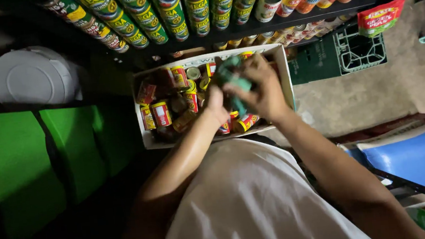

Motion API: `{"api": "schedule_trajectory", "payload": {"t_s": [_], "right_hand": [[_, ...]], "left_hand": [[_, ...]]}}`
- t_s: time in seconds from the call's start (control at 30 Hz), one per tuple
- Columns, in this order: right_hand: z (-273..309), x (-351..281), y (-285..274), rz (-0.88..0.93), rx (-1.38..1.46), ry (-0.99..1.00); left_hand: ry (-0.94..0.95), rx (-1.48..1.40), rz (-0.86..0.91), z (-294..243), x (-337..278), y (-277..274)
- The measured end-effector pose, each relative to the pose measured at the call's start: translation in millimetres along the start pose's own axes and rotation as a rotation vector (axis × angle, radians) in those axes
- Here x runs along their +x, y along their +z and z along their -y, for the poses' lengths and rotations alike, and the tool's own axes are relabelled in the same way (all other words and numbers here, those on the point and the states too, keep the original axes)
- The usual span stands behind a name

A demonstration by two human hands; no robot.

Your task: Wiping canned goods with a cloth and organizing them onto a metal shelf.

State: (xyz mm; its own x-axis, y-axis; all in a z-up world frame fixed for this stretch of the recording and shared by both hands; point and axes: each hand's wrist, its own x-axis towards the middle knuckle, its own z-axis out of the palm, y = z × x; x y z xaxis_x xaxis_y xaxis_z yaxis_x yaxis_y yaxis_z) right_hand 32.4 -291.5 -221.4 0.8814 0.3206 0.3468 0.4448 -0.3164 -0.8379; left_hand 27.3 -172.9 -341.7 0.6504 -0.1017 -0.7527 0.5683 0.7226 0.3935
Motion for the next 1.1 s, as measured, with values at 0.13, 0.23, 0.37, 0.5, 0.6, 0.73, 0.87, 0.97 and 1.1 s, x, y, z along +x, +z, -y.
{"api": "schedule_trajectory", "payload": {"t_s": [0.13, 0.23, 0.37, 0.5, 0.6, 0.73, 0.87, 0.97, 1.1], "right_hand": [[-0.3, 11.9, -3.8, -0.172, -0.04, 0.051], [12.2, -4.2, 3.2, -0.116, -0.142, 0.019], [-1.5, -3.8, -5.2, 0.041, -0.114, -0.033], [-11.8, 23.2, -14.5, -0.157, -0.031, -0.037], [31.9, 19.9, -8.8, -0.138, -0.163, -0.042], [1.4, -1.8, -8.7, 0.086, -0.16, -0.08], [-25.2, 9.3, -16.4, -0.075, -0.053, -0.035], [-28.5, -0.8, -15.2, -0.154, -0.062, -0.021], [12.5, -19.2, -10.7, 0.079, -0.169, 0.044]], "left_hand": [[-0.032, 0.024, -0.002, -9.0, 3.7, 3.4], [-0.012, 0.022, 0.058, -24.7, 7.5, -0.9], [0.073, -0.002, 0.182, -34.0, -6.6, 11.1], [0.052, -0.03, 0.142, -20.4, -21.6, 21.7], [0.028, -0.067, 0.174, -43.1, -44.7, 30.7], [0.002, -0.118, 0.241, -62.0, -56.3, 42.3], [0.046, -0.034, 0.201, -37.2, -52.3, 46.2], [0.023, 0.004, 0.161, -39.7, -54.6, 46.2], [0.003, 0.027, 0.159, -35.5, -50.7, 34.1]]}}
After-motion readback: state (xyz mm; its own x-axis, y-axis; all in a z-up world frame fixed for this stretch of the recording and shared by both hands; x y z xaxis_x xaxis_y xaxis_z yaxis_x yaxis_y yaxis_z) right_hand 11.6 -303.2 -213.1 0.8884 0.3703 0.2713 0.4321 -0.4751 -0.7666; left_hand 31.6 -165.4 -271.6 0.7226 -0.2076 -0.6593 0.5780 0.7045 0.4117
